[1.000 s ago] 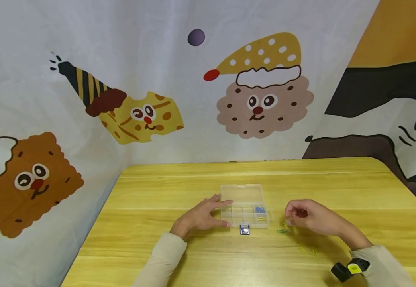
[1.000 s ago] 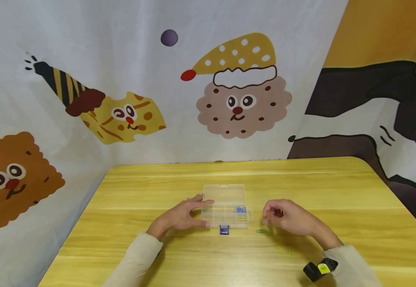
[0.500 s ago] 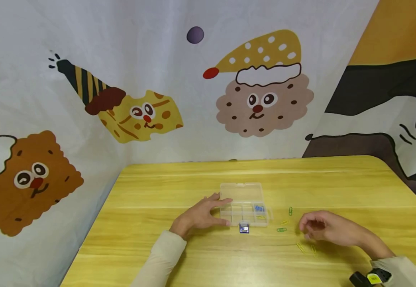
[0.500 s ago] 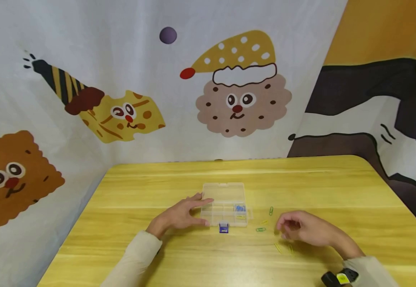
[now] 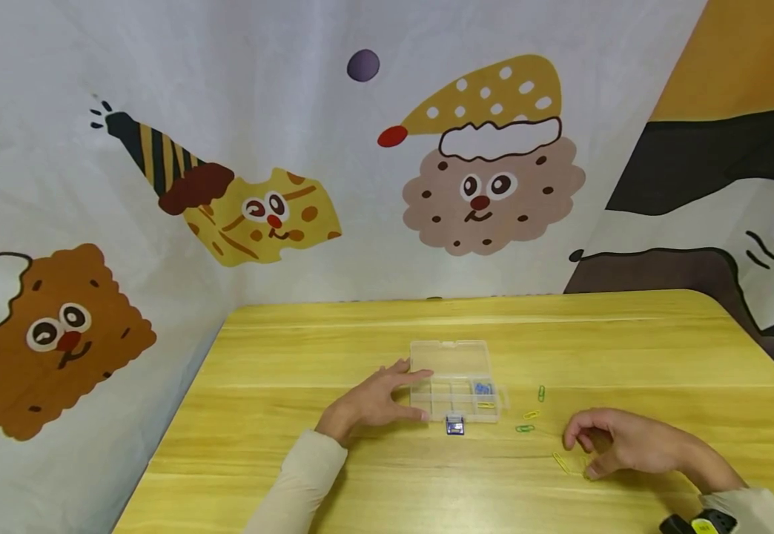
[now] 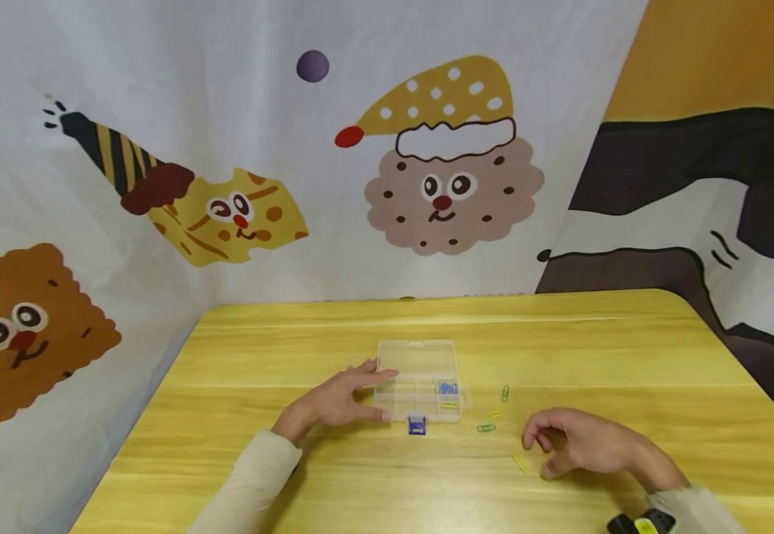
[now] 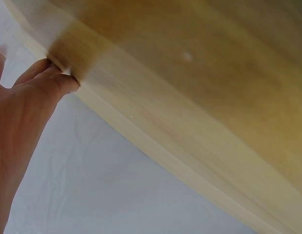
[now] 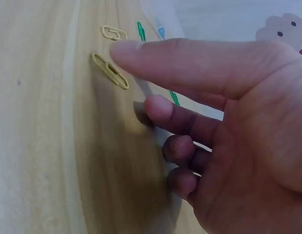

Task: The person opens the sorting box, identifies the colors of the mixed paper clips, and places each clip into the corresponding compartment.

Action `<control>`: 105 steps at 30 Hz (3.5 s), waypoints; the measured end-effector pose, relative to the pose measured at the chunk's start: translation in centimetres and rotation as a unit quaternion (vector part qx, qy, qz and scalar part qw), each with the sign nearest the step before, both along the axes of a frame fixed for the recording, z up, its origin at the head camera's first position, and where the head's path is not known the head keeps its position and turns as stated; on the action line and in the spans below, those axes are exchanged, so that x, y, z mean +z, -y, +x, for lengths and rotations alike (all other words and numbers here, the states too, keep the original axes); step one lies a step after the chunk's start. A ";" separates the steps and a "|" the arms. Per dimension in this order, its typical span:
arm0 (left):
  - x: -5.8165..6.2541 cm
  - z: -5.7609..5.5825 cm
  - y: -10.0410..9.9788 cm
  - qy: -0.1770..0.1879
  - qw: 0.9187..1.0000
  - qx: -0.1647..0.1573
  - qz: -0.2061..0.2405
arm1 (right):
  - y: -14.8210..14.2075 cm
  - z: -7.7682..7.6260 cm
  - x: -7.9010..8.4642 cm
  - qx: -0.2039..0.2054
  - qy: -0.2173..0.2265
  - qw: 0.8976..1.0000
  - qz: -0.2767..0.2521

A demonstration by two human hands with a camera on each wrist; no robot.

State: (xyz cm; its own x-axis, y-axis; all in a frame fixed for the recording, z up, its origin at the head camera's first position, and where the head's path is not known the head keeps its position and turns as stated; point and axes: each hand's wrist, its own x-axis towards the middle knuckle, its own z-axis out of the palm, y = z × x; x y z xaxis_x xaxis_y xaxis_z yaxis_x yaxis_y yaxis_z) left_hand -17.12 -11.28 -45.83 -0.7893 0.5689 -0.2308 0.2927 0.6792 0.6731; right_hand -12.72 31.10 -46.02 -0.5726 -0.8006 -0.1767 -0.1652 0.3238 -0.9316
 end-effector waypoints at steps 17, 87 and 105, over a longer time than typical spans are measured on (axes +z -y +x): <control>0.1 0.0 0.0 0.005 1.000 0.003 0.001 | 0.2 0.0 -0.5 -0.015 -0.024 1.000 -0.005; 0.1 -0.1 0.2 0.008 1.000 0.000 0.000 | 2.0 -2.0 2.2 -0.091 -0.160 0.982 0.045; -0.1 -0.2 0.2 0.002 1.000 -0.006 0.004 | 5.2 -3.2 4.0 -0.111 -0.195 0.974 0.034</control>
